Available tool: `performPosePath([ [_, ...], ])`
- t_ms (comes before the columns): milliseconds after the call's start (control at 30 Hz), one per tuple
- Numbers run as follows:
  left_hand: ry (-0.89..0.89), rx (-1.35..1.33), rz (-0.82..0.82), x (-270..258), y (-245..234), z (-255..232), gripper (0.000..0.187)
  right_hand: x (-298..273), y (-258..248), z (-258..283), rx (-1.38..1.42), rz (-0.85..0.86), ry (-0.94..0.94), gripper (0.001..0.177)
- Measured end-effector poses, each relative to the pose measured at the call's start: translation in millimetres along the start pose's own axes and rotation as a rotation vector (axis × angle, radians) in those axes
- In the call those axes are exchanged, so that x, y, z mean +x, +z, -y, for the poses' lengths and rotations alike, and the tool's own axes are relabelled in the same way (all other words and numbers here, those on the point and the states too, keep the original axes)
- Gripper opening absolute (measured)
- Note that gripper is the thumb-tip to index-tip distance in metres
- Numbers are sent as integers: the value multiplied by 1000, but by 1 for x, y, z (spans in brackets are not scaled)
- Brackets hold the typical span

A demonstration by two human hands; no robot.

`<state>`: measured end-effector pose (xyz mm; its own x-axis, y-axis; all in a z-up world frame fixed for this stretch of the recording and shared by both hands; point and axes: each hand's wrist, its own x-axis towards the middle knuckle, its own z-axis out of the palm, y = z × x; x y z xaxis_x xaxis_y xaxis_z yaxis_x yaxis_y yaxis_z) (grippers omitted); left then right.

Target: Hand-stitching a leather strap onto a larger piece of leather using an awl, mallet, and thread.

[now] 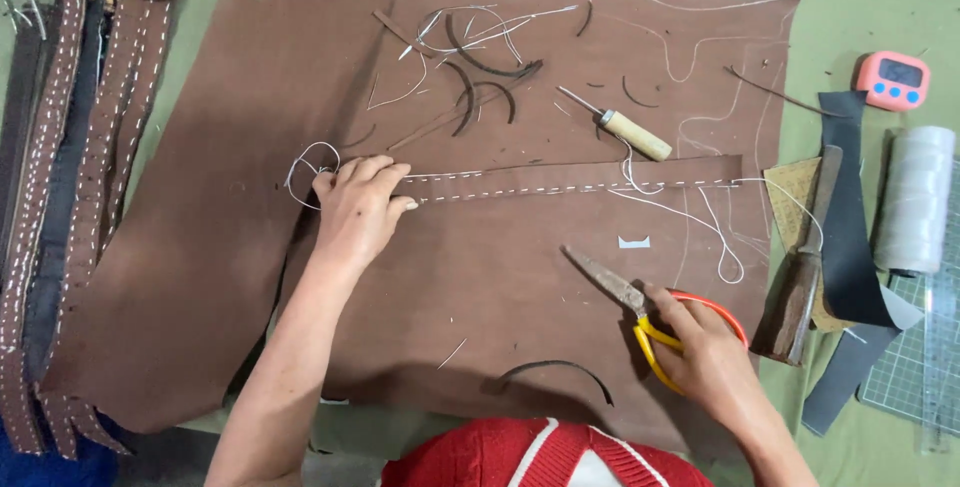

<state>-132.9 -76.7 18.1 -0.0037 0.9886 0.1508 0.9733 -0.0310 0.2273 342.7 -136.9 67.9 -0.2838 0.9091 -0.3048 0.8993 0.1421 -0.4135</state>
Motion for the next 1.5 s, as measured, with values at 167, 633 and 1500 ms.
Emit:
performPosePath([
  [167, 32, 25, -30, -2, -2, -5, 48, 3, -53, -8, -75, 6, -54, 57],
  [633, -53, 63, 0, -4, -6, -1, 49, 168, -7, -87, 176, -609, 162, 40],
  [1500, -275, 104, 496, 7, -83, 30, 46, 93, 7, 6, 87, -715, -176, 25],
])
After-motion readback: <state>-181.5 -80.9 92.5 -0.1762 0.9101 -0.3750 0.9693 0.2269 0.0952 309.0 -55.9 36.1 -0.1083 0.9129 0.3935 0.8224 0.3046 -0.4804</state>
